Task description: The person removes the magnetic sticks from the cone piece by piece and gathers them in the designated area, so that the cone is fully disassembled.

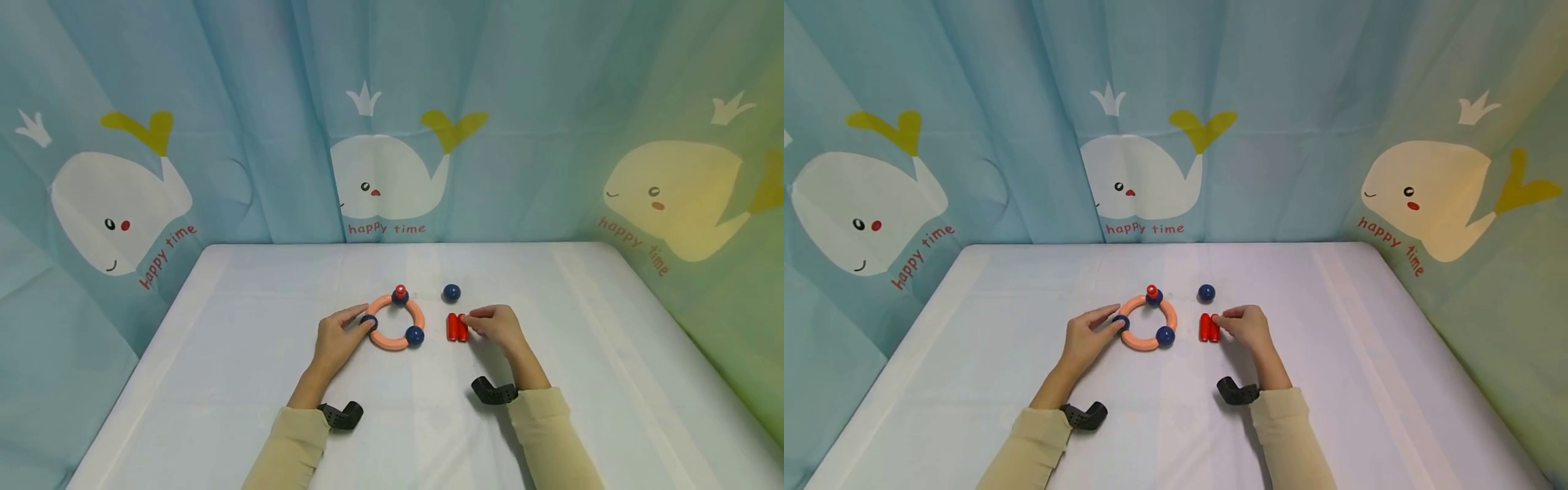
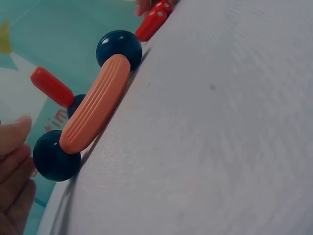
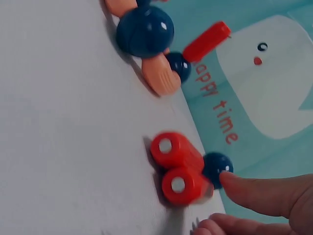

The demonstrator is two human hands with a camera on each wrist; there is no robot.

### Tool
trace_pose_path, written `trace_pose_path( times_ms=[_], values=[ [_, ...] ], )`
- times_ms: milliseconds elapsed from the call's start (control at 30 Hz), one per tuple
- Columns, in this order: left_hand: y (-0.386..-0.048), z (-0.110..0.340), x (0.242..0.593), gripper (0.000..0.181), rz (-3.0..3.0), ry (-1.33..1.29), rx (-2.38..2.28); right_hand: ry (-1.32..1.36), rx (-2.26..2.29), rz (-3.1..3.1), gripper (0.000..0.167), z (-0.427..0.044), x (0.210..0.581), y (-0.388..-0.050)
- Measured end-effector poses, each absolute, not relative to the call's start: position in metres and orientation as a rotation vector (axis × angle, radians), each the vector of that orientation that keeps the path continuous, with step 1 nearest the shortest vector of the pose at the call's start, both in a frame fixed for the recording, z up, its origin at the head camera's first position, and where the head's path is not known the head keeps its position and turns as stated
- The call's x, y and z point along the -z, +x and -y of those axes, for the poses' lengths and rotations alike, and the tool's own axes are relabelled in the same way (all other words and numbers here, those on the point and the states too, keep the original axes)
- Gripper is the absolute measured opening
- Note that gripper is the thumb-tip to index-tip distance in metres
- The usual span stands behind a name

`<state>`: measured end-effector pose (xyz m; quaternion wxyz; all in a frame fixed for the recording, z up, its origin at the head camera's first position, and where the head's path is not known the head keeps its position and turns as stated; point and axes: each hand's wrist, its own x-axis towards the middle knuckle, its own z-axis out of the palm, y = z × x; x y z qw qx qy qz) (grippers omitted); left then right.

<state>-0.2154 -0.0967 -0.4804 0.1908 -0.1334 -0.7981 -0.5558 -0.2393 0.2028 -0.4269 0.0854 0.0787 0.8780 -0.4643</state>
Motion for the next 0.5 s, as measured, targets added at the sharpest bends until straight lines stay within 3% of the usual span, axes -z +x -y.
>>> trace_pose_path(
  times_ms=[167,500],
  values=[
    [-0.222,0.088,0.473,0.032,2.240,-0.307,1.576,0.245,1.429,-2.663,0.043,-0.211,0.427,-0.241],
    [-0.262,0.065,0.449,0.040,2.607,-0.300,1.309,0.098,1.625,-2.729,0.034,-0.199,0.431,-0.244]
  ],
)
